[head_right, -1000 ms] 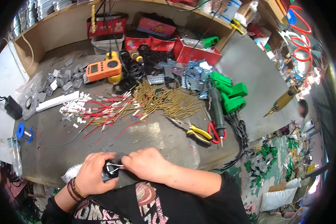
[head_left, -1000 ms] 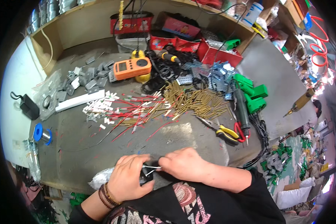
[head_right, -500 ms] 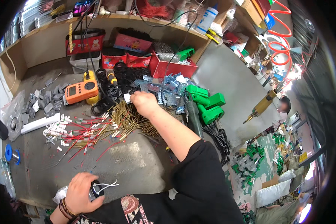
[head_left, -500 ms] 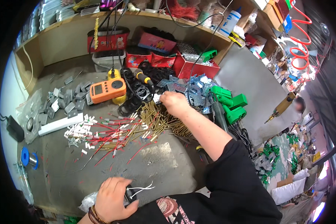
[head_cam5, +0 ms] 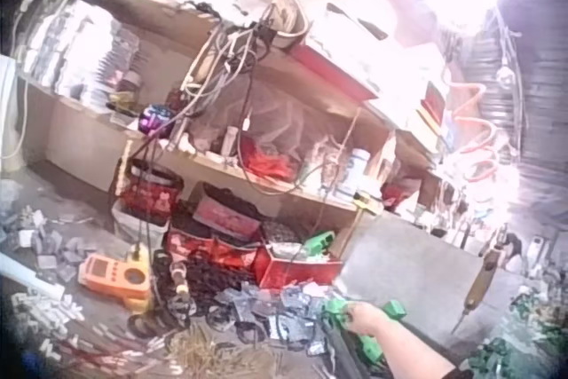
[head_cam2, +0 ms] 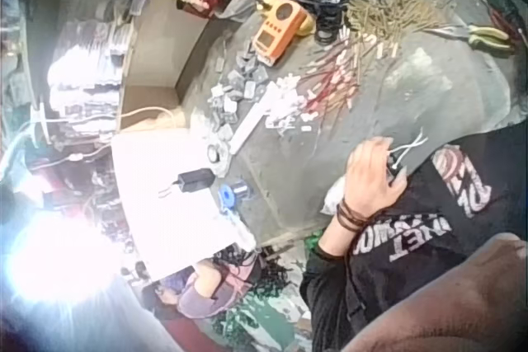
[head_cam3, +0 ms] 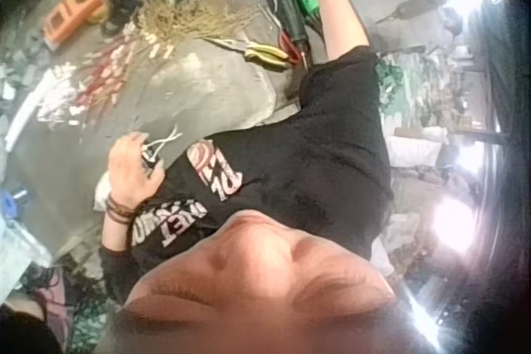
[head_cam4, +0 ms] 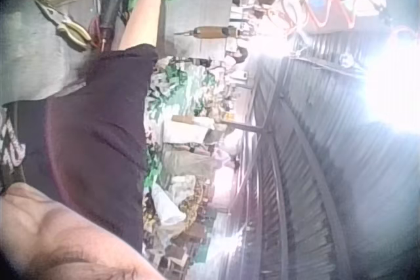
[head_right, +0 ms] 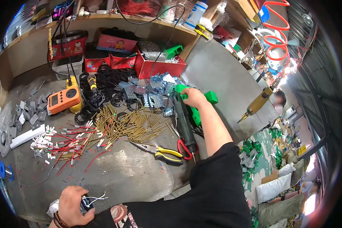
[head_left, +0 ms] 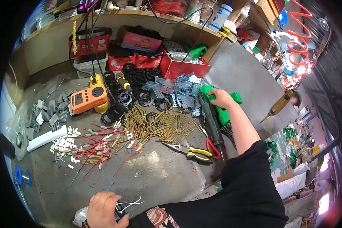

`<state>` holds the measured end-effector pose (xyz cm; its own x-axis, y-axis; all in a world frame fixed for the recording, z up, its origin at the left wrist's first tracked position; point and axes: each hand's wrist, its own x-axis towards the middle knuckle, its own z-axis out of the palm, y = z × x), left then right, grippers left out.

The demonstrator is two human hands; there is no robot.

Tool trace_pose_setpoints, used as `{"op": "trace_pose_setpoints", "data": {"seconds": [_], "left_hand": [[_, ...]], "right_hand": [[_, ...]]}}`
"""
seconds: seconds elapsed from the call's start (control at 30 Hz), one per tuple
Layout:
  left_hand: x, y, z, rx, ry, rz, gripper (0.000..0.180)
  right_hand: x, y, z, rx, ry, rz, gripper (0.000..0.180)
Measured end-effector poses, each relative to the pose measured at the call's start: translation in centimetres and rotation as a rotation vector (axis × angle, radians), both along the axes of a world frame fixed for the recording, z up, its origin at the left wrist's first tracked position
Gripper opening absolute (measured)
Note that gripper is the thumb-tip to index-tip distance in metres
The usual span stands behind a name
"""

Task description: Assembling electronic components and soldering wires inside a green plastic toy gun casing at a workbench.

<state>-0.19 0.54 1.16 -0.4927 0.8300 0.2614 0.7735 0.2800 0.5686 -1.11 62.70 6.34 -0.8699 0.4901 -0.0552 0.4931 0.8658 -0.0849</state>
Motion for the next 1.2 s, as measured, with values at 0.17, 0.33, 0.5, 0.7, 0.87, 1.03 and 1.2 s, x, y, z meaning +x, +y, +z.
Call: {"op": "trace_pose_setpoints", "data": {"seconds": [0.17, 0.33, 0.5, 0.7, 0.87, 1.03, 1.2], "left_hand": [[-0.5, 0.1, -0.8, -0.003, 0.039, -0.034, 0.056], [-0.1, 0.5, -0.2, -0.014, 0.078, -0.02, 0.06], [-0.8, -1.1, 2.9, 0.238, -0.096, 0.156, 0.065], [-0.8, 4.3, 6.6, 0.368, -0.855, 0.128, 0.09], [4.3, 2.9, 5.8, 0.389, -0.633, 0.187, 0.064], [4.6, 2.7, 4.9, 0.488, -0.272, 0.219, 0.048], [4.2, 2.5, 5.9, 0.646, -0.459, 0.226, 0.045]], "right_hand": [[2.4, -1.6, 0.2, 0.376, -0.094, 0.132, 0.05], [5.2, -4.0, 4.2, 0.525, 0.189, 0.143, 0.048], [7.3, -17.7, 9.0, 0.346, 0.762, 0.709, 0.052], [10.8, -34.8, 6.8, -0.111, 0.688, 1.636, 0.021], [7.9, -35.0, 3.3, -0.765, 0.543, 1.082, 0.065], [7.7, -35.8, 1.2, -1.234, 0.191, 0.927, 0.077], [6.5, -30.3, 4.3, -0.648, 0.446, 0.918, 0.069]]}}
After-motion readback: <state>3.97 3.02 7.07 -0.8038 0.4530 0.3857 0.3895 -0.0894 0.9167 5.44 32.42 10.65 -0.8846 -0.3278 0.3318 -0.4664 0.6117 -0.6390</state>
